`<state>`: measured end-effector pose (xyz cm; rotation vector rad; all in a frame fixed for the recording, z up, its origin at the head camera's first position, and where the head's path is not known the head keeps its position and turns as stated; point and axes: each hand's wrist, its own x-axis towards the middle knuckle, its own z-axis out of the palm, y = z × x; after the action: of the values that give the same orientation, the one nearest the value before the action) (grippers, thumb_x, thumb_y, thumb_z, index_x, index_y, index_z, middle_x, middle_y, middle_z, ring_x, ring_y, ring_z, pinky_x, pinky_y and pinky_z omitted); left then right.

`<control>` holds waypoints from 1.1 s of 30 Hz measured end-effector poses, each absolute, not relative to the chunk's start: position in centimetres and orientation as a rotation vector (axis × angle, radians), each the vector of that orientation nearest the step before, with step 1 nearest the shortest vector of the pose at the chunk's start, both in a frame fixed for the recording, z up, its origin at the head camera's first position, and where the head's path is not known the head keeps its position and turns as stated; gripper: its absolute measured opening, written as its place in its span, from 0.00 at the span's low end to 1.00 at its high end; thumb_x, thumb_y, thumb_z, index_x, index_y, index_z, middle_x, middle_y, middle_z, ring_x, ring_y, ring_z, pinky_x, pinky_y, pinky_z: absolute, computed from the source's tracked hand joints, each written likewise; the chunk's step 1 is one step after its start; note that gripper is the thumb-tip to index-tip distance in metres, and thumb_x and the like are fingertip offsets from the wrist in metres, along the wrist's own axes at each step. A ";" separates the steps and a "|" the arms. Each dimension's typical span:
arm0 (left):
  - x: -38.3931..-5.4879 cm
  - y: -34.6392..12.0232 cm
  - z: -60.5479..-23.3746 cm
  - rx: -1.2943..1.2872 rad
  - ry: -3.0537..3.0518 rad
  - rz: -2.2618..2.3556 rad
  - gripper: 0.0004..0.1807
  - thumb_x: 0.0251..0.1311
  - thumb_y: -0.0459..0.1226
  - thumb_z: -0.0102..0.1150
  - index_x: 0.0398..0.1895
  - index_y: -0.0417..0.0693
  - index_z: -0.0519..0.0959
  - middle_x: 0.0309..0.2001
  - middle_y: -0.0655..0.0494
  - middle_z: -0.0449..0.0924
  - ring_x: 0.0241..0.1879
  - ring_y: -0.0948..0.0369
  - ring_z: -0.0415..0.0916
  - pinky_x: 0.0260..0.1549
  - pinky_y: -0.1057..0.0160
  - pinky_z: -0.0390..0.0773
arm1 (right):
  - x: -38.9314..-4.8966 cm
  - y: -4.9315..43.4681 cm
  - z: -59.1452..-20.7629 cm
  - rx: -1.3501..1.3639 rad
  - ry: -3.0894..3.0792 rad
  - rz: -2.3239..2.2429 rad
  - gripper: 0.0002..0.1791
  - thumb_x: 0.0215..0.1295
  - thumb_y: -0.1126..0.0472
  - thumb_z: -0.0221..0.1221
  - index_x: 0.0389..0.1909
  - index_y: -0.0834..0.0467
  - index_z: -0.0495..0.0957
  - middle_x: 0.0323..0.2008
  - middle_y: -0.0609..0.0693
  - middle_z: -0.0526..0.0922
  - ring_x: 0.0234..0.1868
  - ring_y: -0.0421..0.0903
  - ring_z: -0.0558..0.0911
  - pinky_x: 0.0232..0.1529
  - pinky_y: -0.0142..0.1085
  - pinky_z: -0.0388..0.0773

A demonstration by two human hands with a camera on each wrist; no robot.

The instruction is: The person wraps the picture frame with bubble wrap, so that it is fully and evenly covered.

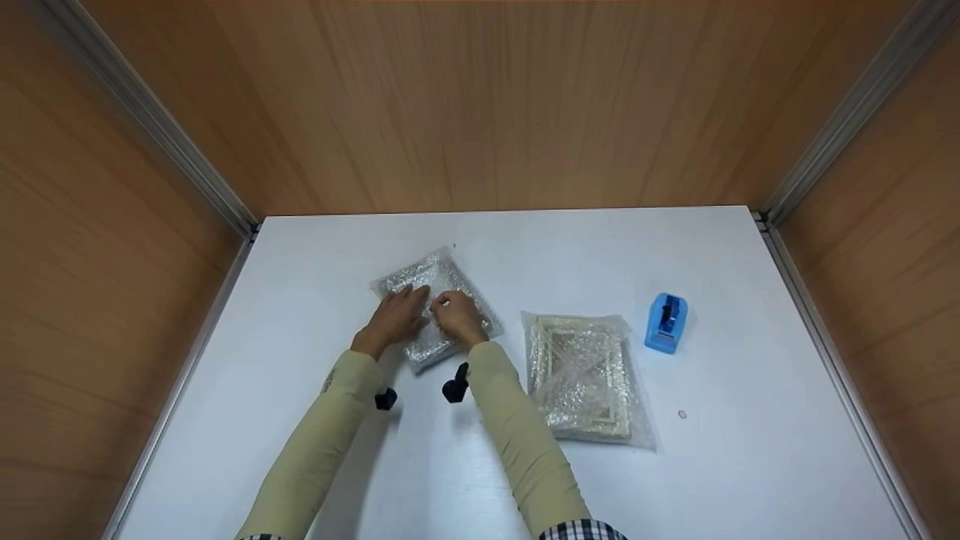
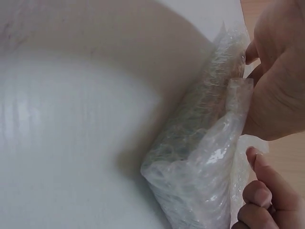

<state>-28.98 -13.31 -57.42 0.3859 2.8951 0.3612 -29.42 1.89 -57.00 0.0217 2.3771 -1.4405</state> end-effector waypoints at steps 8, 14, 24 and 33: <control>-28.9 -13.3 -57.4 0.407 2.903 0.410 0.30 0.66 0.41 0.56 0.69 0.52 0.60 0.65 0.49 0.70 0.72 0.50 0.56 0.70 0.48 0.54 | -29.7 1.9 -57.3 0.111 2.239 -1.506 0.10 0.66 0.62 0.55 0.39 0.65 0.81 0.17 0.47 0.72 0.15 0.39 0.68 0.16 0.31 0.64; -29.0 -13.5 -57.6 0.456 2.934 0.464 0.25 0.64 0.40 0.58 0.63 0.54 0.65 0.59 0.49 0.76 0.68 0.49 0.62 0.66 0.48 0.59 | -30.1 1.8 -57.6 0.210 2.150 -1.563 0.08 0.65 0.64 0.56 0.34 0.66 0.79 0.16 0.47 0.71 0.15 0.38 0.65 0.14 0.30 0.61; -28.5 -13.9 -57.8 0.554 2.921 0.503 0.22 0.67 0.39 0.54 0.63 0.55 0.67 0.65 0.52 0.71 0.71 0.45 0.55 0.68 0.44 0.54 | -30.2 1.9 -57.8 0.232 2.148 -1.556 0.09 0.63 0.62 0.56 0.30 0.66 0.77 0.13 0.46 0.69 0.12 0.38 0.62 0.13 0.30 0.57; -28.3 -13.9 -57.6 0.551 2.867 0.391 0.25 0.70 0.40 0.50 0.69 0.62 0.65 0.73 0.54 0.56 0.74 0.46 0.48 0.71 0.43 0.48 | -30.3 2.0 -57.7 0.257 2.122 -1.545 0.10 0.64 0.61 0.55 0.28 0.64 0.77 0.12 0.45 0.69 0.11 0.36 0.62 0.12 0.29 0.57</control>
<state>-28.30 -13.94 -57.57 0.5510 2.8668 0.3906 -30.27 1.98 -57.68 0.2572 2.1221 -1.5450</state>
